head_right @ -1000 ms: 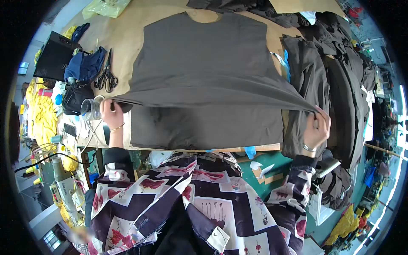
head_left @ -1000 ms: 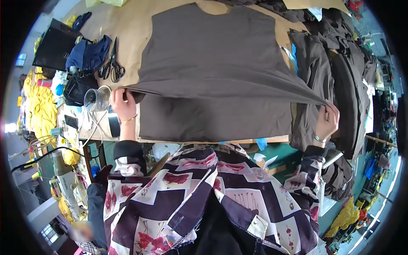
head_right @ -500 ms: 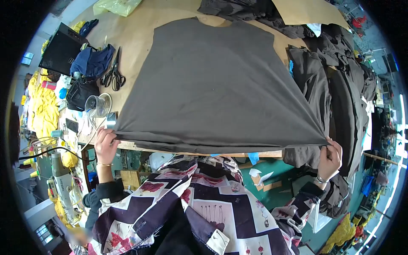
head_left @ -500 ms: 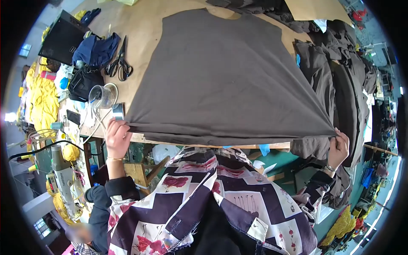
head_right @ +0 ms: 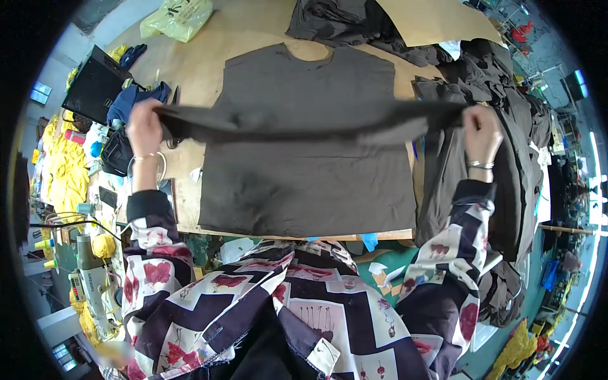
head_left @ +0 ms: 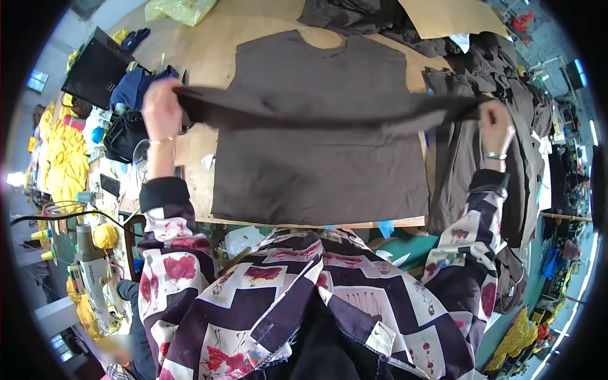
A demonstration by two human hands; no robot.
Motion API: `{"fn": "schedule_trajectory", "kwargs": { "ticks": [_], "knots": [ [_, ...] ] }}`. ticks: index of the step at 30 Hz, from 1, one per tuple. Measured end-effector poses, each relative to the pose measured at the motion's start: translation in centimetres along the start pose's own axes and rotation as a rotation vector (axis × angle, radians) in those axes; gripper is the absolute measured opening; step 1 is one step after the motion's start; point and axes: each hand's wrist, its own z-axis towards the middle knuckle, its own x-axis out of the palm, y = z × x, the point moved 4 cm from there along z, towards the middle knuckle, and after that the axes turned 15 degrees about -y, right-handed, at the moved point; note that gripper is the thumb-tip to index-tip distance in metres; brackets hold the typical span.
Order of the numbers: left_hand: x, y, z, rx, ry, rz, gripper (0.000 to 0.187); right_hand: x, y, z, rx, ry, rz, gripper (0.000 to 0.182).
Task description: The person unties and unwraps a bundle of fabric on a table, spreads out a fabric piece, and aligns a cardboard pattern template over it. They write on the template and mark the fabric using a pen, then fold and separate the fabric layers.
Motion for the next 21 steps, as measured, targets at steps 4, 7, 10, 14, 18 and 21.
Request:
{"fn": "schedule_trajectory", "kwargs": {
  "ticks": [4,7,10,14,18,21],
  "knots": [
    [-6.4,-1.1,6.0,-0.048,-0.197,0.128,0.021,-6.0,-4.1,4.2,0.051,-0.164,0.084,0.011],
    [-10.2,-1.3,5.3,-0.013,-0.255,0.158,0.023,-10.8,-3.1,2.7,0.034,-0.137,0.156,0.012],
    [-13.4,-3.4,3.0,-0.046,-0.223,0.14,0.024,-14.9,-2.8,-1.3,0.192,-0.09,0.045,0.018],
    [-16.9,-5.2,-0.8,-0.167,0.013,0.058,0.023,-18.9,-2.5,-8.2,0.408,-0.006,-0.052,0.015],
    [-20.2,-6.9,-3.0,-0.33,0.317,-0.021,0.019,-20.2,0.9,-12.5,0.521,0.186,0.252,0.015],
    [-20.9,-7.4,-4.1,-0.431,0.534,-0.136,0.019,-21.7,0.3,-15.6,0.67,0.335,0.281,0.015]
  ]
}}
